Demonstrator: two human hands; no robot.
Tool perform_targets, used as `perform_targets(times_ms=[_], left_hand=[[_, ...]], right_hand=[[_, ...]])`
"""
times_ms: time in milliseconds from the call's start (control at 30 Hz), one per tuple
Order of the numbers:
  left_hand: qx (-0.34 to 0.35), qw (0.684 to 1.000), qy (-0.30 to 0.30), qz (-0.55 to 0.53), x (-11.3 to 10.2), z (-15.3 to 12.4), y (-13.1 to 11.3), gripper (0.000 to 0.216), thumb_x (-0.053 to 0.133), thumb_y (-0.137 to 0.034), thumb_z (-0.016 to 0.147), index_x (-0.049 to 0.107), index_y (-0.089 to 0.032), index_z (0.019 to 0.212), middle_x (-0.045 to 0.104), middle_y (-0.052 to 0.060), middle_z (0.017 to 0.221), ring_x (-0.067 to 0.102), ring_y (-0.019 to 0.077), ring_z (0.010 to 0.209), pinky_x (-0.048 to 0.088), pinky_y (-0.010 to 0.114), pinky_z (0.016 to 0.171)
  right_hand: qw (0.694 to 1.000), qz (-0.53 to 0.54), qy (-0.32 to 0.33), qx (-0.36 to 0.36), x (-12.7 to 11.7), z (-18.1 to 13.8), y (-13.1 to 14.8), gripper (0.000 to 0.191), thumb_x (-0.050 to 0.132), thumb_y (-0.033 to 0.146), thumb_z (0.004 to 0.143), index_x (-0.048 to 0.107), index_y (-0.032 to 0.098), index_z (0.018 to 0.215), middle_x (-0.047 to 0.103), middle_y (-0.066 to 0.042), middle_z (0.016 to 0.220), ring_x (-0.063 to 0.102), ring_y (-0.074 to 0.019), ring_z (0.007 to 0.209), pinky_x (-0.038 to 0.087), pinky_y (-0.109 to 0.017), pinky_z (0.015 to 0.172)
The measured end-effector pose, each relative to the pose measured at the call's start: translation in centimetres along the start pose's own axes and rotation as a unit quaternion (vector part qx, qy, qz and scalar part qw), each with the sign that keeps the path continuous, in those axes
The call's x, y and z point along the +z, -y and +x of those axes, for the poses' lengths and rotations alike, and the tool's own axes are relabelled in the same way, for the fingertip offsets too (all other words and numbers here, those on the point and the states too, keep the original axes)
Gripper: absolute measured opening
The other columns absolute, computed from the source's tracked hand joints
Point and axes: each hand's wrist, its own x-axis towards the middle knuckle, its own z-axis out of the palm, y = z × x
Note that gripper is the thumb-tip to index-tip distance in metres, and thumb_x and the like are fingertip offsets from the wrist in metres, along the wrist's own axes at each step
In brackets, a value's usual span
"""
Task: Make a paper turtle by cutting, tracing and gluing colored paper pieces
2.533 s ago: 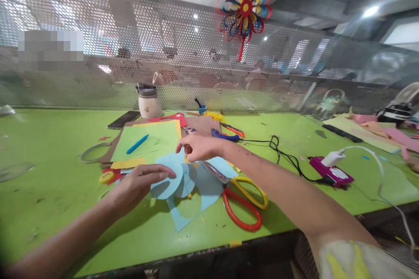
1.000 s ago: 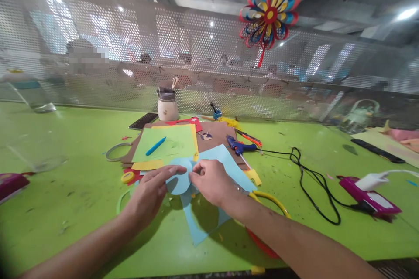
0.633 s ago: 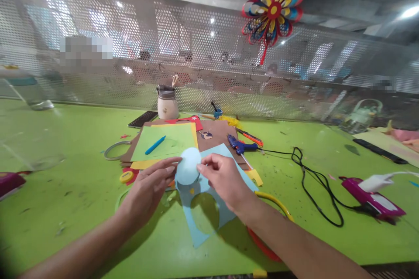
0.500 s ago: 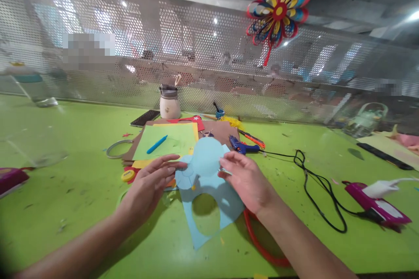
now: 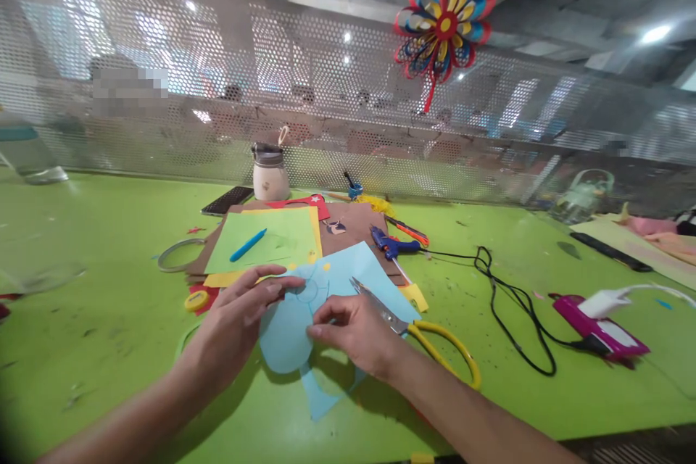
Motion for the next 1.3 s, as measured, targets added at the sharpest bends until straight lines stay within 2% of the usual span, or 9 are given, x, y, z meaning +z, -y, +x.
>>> perform_targets(times_ms=[233, 400, 500, 600, 733, 833, 1000, 1100, 1300], left_hand=[[-0.008, 1.0, 0.006, -0.017, -0.2, -0.1, -0.4, 0.02, 0.063, -0.03, 0.077, 0.054, -0.021, 0.093, 0.072, 0.006, 0.086, 0.059, 0.0179, 0.078, 0.042, 0.027, 0.063], [0.037, 0.999, -0.007, -0.021, -0.8, 0.1, -1.0, 0.016, 0.065, -0.027, 0.074, 0.062, -0.018, 0.086, 0.07, 0.005, 0.08, 0.062, 0.0226, 0.094, 0.044, 0.031, 0.082], [0.038, 0.999, -0.027, -0.019, -1.2, 0.6, -1.1, 0.016, 0.068, -0.026, 0.072, 0.063, -0.018, 0.084, 0.07, 0.006, 0.087, 0.061, 0.0262, 0.1, 0.044, 0.036, 0.088], [0.006, 1.0, -0.027, 0.007, -1.3, 1.0, -0.9, 0.016, 0.067, -0.03, 0.075, 0.066, -0.017, 0.085, 0.069, 0.009, 0.091, 0.06, 0.0258, 0.1, 0.045, 0.035, 0.087], [-0.059, 0.995, 0.06, 0.052, -1.1, 1.0, -0.6, 0.022, 0.063, -0.035, 0.08, 0.07, -0.015, 0.086, 0.069, 0.009, 0.09, 0.06, 0.0219, 0.092, 0.044, 0.031, 0.083], [-0.068, 0.991, 0.097, 0.064, -0.9, 0.8, -0.6, 0.024, 0.063, -0.036, 0.08, 0.071, -0.014, 0.082, 0.068, 0.007, 0.084, 0.058, 0.0188, 0.084, 0.043, 0.027, 0.078], [-0.061, 0.991, 0.084, 0.086, -0.7, 0.7, -0.7, 0.028, 0.068, -0.038, 0.076, 0.066, -0.013, 0.064, 0.057, 0.001, 0.065, 0.048, 0.0122, 0.064, 0.039, 0.023, 0.063], [-0.056, 0.991, 0.07, 0.099, -0.6, 0.8, -0.7, 0.029, 0.071, -0.037, 0.072, 0.064, -0.013, 0.059, 0.051, -0.002, 0.058, 0.041, 0.0102, 0.058, 0.035, 0.022, 0.057], [-0.055, 0.991, 0.053, 0.106, -0.7, 1.0, -0.7, 0.023, 0.073, -0.035, 0.068, 0.068, -0.013, 0.063, 0.06, 0.001, 0.061, 0.049, 0.0126, 0.06, 0.041, 0.024, 0.06]], right_hand=[[0.999, -0.043, -0.017, -0.015, -0.2, 0.2, 0.0, 0.026, 0.075, 0.035, 0.069, 0.061, 0.013, 0.066, 0.048, 0.003, 0.061, 0.04, -0.0104, 0.059, 0.031, -0.026, 0.057], [0.998, -0.049, -0.031, -0.017, -0.5, -0.1, 0.0, 0.025, 0.073, 0.035, 0.07, 0.06, 0.014, 0.067, 0.049, 0.003, 0.061, 0.04, -0.0107, 0.06, 0.032, -0.026, 0.057], [0.998, -0.059, -0.031, -0.019, -0.6, -0.4, 0.2, 0.023, 0.072, 0.033, 0.072, 0.06, 0.014, 0.067, 0.049, 0.003, 0.062, 0.04, -0.011, 0.061, 0.031, -0.026, 0.057], [0.997, -0.073, -0.024, -0.019, -0.8, -0.7, 0.5, 0.019, 0.071, 0.03, 0.073, 0.061, 0.014, 0.067, 0.049, 0.003, 0.063, 0.04, -0.0108, 0.061, 0.031, -0.026, 0.057], [0.996, -0.085, -0.004, -0.012, -1.1, -1.0, 0.6, 0.019, 0.07, 0.029, 0.075, 0.061, 0.015, 0.068, 0.048, 0.003, 0.063, 0.039, -0.0107, 0.06, 0.03, -0.026, 0.056], [0.996, -0.089, 0.01, -0.007, -1.4, -1.1, 0.5, 0.019, 0.07, 0.03, 0.075, 0.06, 0.015, 0.069, 0.048, 0.004, 0.062, 0.038, -0.0105, 0.059, 0.028, -0.026, 0.055], [0.995, -0.097, 0.022, -0.005, -1.6, -1.1, 0.7, 0.02, 0.071, 0.029, 0.075, 0.06, 0.014, 0.068, 0.047, 0.004, 0.061, 0.037, -0.01, 0.058, 0.028, -0.026, 0.055], [0.995, -0.096, 0.028, -0.004, -1.5, -0.9, 0.7, 0.02, 0.07, 0.029, 0.076, 0.06, 0.014, 0.068, 0.046, 0.004, 0.06, 0.037, -0.0098, 0.058, 0.027, -0.025, 0.054], [0.995, -0.087, 0.037, -0.027, -1.5, -1.0, 0.8, 0.016, 0.069, 0.027, 0.077, 0.061, 0.016, 0.068, 0.049, 0.002, 0.071, 0.043, -0.0121, 0.065, 0.035, -0.027, 0.061]])
